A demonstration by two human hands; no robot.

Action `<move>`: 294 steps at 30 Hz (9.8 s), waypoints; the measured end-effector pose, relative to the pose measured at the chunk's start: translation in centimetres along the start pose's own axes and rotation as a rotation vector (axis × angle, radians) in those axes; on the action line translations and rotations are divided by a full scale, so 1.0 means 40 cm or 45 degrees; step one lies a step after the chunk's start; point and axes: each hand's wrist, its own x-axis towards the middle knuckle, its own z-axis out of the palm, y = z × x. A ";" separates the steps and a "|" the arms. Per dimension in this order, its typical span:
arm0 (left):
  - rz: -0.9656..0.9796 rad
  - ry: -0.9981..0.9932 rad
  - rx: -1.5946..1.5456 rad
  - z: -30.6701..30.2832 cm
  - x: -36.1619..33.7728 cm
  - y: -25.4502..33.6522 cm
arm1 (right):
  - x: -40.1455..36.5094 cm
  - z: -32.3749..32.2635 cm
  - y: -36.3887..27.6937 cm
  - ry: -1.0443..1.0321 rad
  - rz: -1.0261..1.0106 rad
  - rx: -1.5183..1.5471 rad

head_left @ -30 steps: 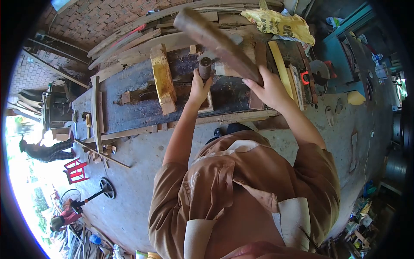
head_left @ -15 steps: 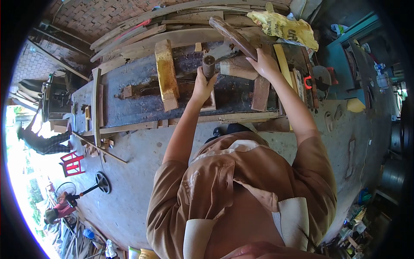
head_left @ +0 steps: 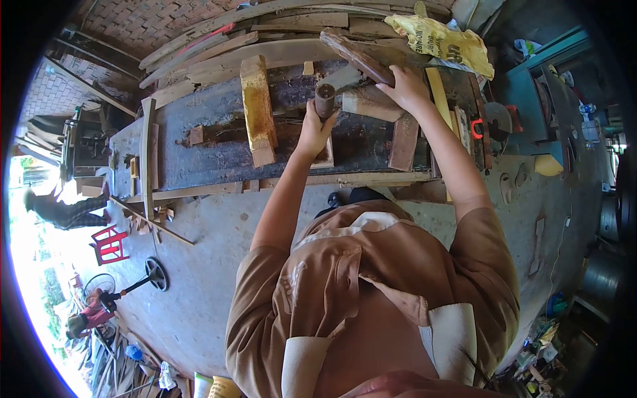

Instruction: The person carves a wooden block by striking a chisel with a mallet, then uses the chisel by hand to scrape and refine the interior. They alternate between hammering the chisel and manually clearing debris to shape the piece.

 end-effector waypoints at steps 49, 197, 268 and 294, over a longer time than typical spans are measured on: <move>-0.539 -0.112 0.819 0.003 -0.186 -0.145 | -0.138 0.045 -0.206 0.440 -0.324 1.506; 0.023 -0.042 -0.199 -0.043 0.083 0.089 | -0.068 -0.052 -0.248 0.349 -0.571 0.448; -0.074 0.117 -0.342 -0.047 0.059 0.053 | -0.232 -0.161 -0.087 0.080 -0.405 1.072; -0.053 0.261 -0.511 -0.106 0.030 0.023 | -0.225 -0.167 -0.116 -0.015 -0.355 1.054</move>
